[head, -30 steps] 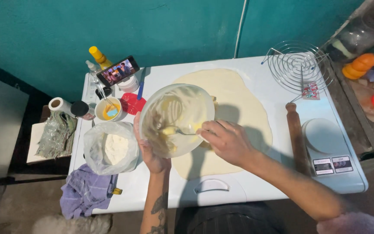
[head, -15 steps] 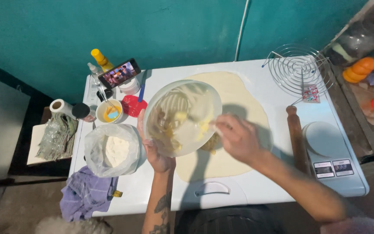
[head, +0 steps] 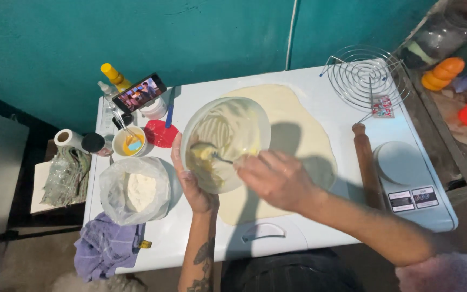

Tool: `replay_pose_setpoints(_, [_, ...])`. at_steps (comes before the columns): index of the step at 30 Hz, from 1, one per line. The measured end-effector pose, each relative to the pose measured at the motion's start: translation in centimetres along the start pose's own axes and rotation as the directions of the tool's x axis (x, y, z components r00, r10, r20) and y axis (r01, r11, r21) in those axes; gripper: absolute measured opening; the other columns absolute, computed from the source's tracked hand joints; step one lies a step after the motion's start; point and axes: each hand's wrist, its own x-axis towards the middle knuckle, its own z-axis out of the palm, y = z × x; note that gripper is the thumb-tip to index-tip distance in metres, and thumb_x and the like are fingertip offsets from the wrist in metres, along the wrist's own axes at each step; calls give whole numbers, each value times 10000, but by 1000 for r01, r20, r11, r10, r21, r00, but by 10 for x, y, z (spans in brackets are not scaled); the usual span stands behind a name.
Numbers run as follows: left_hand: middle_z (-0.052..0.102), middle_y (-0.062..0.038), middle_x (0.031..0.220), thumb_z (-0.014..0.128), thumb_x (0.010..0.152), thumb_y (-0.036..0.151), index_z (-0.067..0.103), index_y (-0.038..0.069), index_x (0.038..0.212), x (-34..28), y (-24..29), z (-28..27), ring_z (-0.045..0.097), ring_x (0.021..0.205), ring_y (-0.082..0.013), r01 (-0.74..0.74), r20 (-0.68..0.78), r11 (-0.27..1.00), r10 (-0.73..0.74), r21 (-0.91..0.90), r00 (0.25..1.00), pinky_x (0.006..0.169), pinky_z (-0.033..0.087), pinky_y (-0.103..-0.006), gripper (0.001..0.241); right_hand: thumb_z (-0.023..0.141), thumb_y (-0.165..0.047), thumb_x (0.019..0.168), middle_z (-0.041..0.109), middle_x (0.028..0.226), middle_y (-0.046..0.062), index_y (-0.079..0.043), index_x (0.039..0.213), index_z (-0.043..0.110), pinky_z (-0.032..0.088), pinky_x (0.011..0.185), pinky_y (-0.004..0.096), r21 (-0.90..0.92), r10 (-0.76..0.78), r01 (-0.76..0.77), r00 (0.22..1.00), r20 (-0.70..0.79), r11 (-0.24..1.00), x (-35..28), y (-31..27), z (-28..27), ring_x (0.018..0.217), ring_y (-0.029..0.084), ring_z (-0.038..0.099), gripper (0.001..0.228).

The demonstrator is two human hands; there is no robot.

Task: The recorder uses a spoon to scoop a yellow filling from a bowl and spread it evenly across a large flattened piece of dough on a white surface.

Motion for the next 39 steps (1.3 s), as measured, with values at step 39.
replay_pose_setpoints(39, [445,-173,1538,615,983,622,308,33,1603,4,-5,21,508,1383,-294,133,41,991,-133,7,990,1142,436,-442,909,698,-175,854,548,914,-31,-58,870,725,386,630,266,-150,-317,328,944,96,933,6,1,-11,793,113,508,121])
